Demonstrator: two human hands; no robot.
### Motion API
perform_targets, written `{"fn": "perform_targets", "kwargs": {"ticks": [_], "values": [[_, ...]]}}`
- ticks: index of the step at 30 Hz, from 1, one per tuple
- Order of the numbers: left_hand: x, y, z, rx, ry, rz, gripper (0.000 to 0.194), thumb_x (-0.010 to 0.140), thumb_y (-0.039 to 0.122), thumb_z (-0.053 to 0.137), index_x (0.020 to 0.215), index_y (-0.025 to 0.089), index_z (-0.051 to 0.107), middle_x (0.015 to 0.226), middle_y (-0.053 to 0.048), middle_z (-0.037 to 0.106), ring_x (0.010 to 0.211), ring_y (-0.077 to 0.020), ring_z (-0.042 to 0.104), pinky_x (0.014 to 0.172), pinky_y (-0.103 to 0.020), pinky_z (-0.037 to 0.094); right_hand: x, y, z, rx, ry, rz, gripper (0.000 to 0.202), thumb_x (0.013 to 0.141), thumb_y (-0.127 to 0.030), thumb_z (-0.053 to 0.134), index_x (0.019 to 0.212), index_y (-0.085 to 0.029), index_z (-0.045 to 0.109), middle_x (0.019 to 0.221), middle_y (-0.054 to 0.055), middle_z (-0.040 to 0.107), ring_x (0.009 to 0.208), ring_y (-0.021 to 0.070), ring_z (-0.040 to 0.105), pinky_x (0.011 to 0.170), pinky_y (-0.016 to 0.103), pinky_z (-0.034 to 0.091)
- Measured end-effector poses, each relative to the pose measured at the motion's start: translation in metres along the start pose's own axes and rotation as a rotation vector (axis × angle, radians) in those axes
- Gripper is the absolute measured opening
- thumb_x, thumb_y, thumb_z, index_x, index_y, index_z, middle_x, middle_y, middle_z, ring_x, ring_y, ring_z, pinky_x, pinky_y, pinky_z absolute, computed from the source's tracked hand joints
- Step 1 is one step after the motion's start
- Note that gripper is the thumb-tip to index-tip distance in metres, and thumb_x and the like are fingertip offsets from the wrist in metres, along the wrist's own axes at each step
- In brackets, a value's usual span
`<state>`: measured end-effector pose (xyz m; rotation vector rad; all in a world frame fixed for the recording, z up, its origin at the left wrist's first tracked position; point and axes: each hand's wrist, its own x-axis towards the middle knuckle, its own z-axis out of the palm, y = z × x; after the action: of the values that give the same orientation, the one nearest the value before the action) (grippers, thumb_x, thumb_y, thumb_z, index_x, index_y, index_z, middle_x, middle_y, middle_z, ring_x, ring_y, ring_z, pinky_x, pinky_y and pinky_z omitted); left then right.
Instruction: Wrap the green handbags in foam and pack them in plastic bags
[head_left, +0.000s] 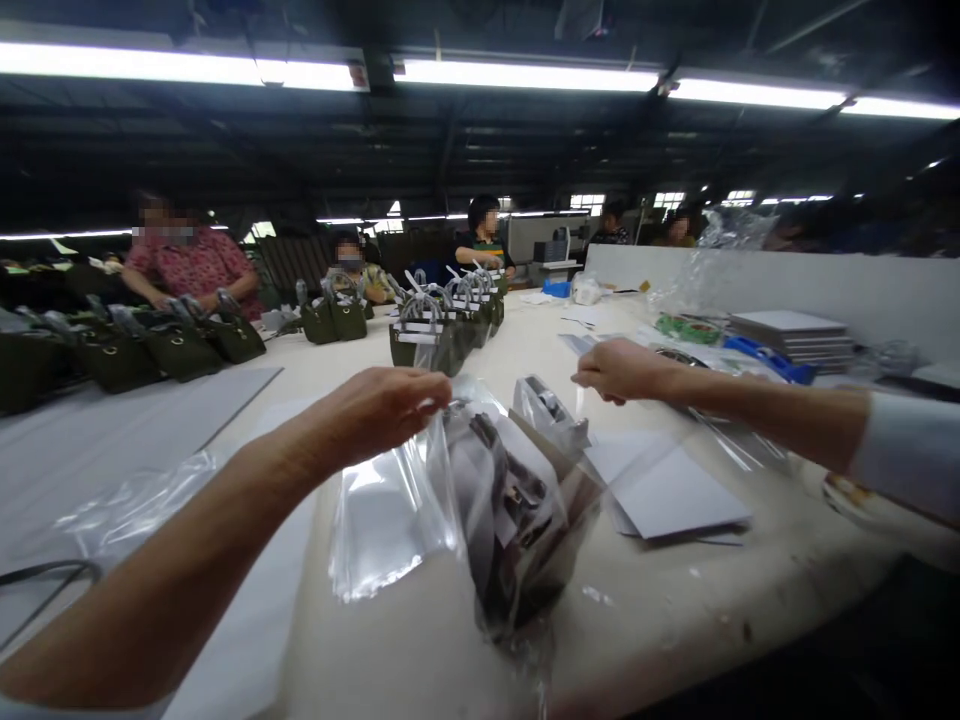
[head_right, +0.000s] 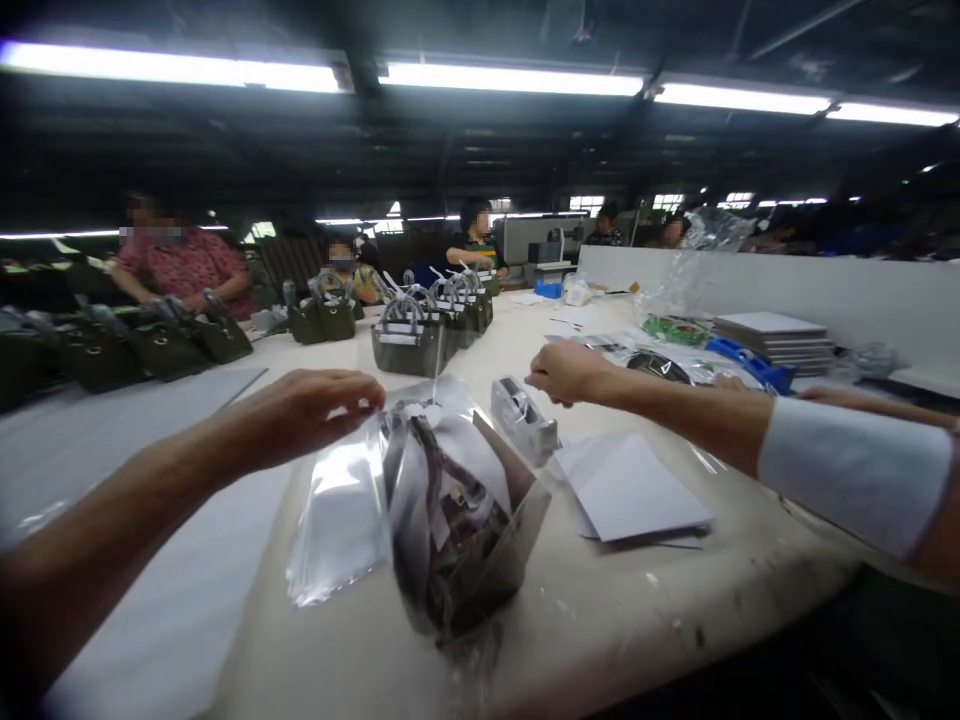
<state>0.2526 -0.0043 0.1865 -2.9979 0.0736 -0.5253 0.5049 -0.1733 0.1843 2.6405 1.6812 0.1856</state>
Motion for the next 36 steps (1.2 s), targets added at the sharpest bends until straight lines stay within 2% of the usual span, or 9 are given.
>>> {"fn": "perform_targets", "kwargs": {"ticks": [6, 12, 15, 19, 22, 27, 30, 32, 36], "values": [[0.027, -0.001, -0.022, -0.009, 0.097, 0.064, 0.022, 0.083, 0.031, 0.045, 0.086, 0.020, 0.064, 0.068, -0.001, 0.061, 0.059, -0.0129, 0.056, 0.059, -0.024, 0.039, 0.020, -0.017, -0.038, -0.097, 0.227, -0.207, 0.029, 0.086, -0.034, 0.046, 0.073, -0.012, 0.060, 0.064, 0.003, 0.055, 0.064, 0.0112, 0.050, 0.060, 0.022, 0.031], [0.058, 0.023, -0.049, -0.025, -0.004, 0.008, 0.012, 0.075, 0.025, 0.058, 0.070, 0.017, 0.065, 0.059, 0.004, 0.052, 0.053, -0.0090, 0.050, 0.064, -0.025, 0.041, 0.015, -0.026, -0.073, -0.182, 0.336, -0.403, 0.038, 0.088, -0.037, 0.043, 0.074, -0.007, 0.062, 0.062, 0.000, 0.052, 0.063, 0.0071, 0.048, 0.064, 0.020, 0.029], [0.071, 0.028, -0.051, 0.062, 0.079, 0.010, 0.015, 0.072, 0.030, 0.061, 0.066, 0.016, 0.065, 0.097, -0.004, 0.058, 0.086, -0.0183, 0.057, 0.083, -0.037, 0.041, 0.018, -0.025, -0.079, -0.142, 0.252, -0.494, 0.033, 0.085, -0.035, 0.048, 0.074, -0.007, 0.062, 0.060, -0.004, 0.051, 0.061, 0.0043, 0.043, 0.065, 0.019, 0.029], [0.082, 0.022, -0.029, 0.121, 0.020, -0.011, 0.016, 0.073, 0.032, 0.060, 0.068, 0.017, 0.065, 0.132, -0.003, 0.044, 0.125, -0.0299, 0.032, 0.099, -0.053, 0.024, 0.023, -0.027, -0.071, 0.031, 0.095, -0.598, 0.023, 0.080, -0.029, 0.056, 0.073, -0.008, 0.062, 0.057, -0.006, 0.049, 0.059, 0.0036, 0.040, 0.063, 0.018, 0.030], [0.088, 0.017, -0.006, 0.041, -0.088, 0.023, 0.017, 0.080, 0.027, 0.052, 0.082, 0.020, 0.067, 0.120, -0.004, 0.055, 0.120, -0.0229, 0.041, 0.102, -0.044, 0.026, 0.022, -0.029, -0.056, 0.139, -0.026, -0.586, 0.021, 0.081, -0.026, 0.054, 0.069, -0.011, 0.062, 0.051, -0.006, 0.047, 0.051, 0.0038, 0.040, 0.054, 0.017, 0.030], [0.099, 0.018, 0.014, 0.030, -0.070, 0.046, 0.016, 0.077, 0.032, 0.055, 0.081, 0.023, 0.068, 0.133, -0.004, 0.044, 0.124, -0.0290, 0.034, 0.101, -0.053, 0.019, 0.018, -0.025, -0.040, 0.338, -0.207, -0.586, 0.016, 0.081, -0.022, 0.054, 0.069, -0.015, 0.063, 0.056, -0.004, 0.055, 0.052, 0.0059, 0.047, 0.053, 0.019, 0.038], [0.108, 0.021, 0.017, 0.007, -0.104, 0.033, 0.016, 0.079, 0.027, 0.052, 0.079, 0.020, 0.066, 0.091, -0.002, 0.066, 0.090, -0.0189, 0.057, 0.096, -0.046, 0.030, 0.018, -0.016, -0.042, 0.468, -0.266, -0.468, 0.027, 0.084, -0.036, 0.050, 0.075, -0.014, 0.064, 0.064, 0.000, 0.062, 0.057, 0.0088, 0.055, 0.057, 0.022, 0.045], [0.115, 0.023, 0.019, -0.009, -0.063, 0.009, 0.019, 0.080, 0.026, 0.049, 0.082, 0.016, 0.065, 0.070, 0.000, 0.064, 0.068, -0.0130, 0.057, 0.085, -0.035, 0.039, 0.018, -0.011, -0.042, 0.539, -0.299, -0.319, 0.041, 0.085, -0.049, 0.045, 0.081, -0.013, 0.064, 0.070, 0.004, 0.064, 0.058, 0.0113, 0.058, 0.055, 0.024, 0.048], [0.127, 0.027, 0.024, -0.043, 0.037, -0.015, 0.020, 0.081, 0.027, 0.049, 0.080, 0.014, 0.064, 0.066, 0.000, 0.061, 0.060, -0.0104, 0.053, 0.060, -0.021, 0.039, 0.016, -0.005, -0.029, 0.534, -0.303, -0.148, 0.053, 0.070, -0.056, 0.059, 0.103, -0.014, 0.060, 0.080, 0.008, 0.065, 0.055, 0.0154, 0.060, 0.046, 0.026, 0.049]]}}
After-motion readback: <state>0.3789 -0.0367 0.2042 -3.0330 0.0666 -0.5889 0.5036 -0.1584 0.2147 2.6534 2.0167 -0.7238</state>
